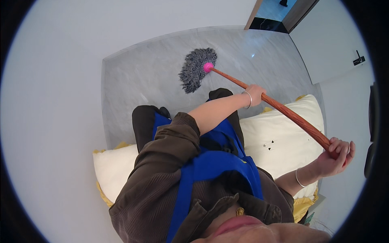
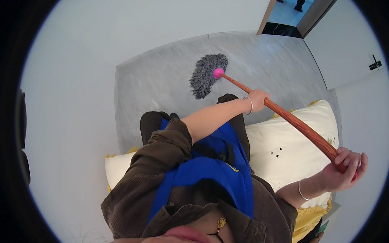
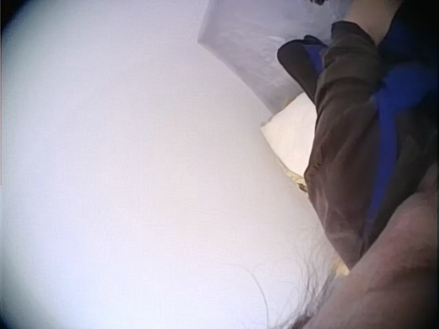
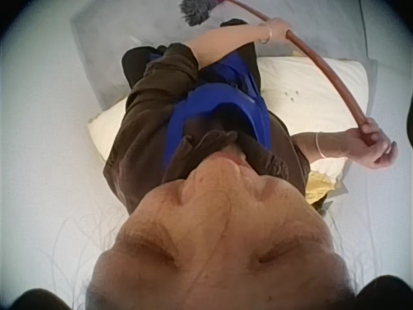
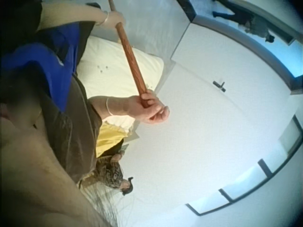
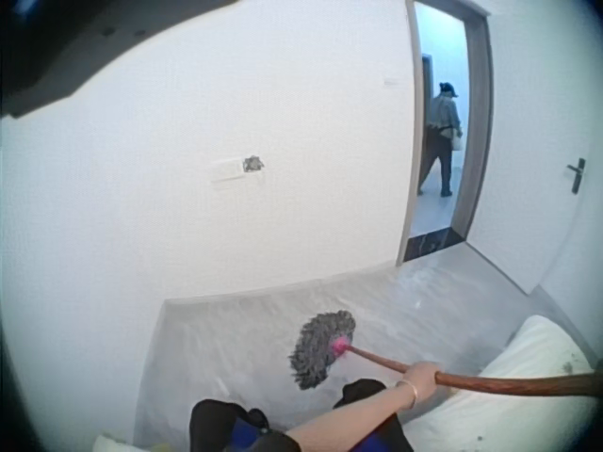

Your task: The person mops a tiled floor using a long-handled mop with a gray head and pink connector. They move the mop back and forth across the floor near a bed with a yellow and white cover, maintaining a consistent cleaning motion throughout the clip.

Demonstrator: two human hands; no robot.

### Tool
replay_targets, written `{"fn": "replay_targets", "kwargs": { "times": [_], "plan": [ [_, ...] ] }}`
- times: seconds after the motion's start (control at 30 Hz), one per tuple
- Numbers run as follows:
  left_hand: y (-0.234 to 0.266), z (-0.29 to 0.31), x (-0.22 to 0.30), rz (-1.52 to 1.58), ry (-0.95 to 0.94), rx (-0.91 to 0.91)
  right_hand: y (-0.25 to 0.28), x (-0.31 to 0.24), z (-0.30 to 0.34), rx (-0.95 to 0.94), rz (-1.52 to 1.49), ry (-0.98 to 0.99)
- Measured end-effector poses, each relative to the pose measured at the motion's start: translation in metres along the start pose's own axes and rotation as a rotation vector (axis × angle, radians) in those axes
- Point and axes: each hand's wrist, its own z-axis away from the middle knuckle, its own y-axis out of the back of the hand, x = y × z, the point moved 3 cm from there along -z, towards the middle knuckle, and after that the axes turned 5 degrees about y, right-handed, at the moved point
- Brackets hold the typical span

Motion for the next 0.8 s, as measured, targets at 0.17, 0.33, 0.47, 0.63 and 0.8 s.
{"fn": "replay_targets", "kwargs": {
  "times": [0.17, 0.33, 0.47, 0.63, 0.8],
  "plan": [
    [-0.009, -0.016, -0.003, 0.078, -0.064, 0.035, -0.007, 0.016, -0.007, 0.161, 0.179, 0.011],
    [-0.019, -0.022, -0.001, 0.107, -0.111, 0.073, 0.017, 0.035, -0.022, 0.187, 0.245, -0.103],
    [-0.023, -0.016, -0.007, 0.072, -0.094, -0.014, 0.041, 0.054, -0.024, 0.192, 0.255, -0.181],
    [-0.012, 0.005, -0.053, 0.038, -0.005, 0.0, 0.033, 0.091, 0.005, 0.152, 0.183, -0.29],
    [0.027, 0.033, -0.127, -0.016, 0.133, 0.152, -0.038, 0.128, 0.036, 0.014, 0.123, -0.402]
  ]
}}
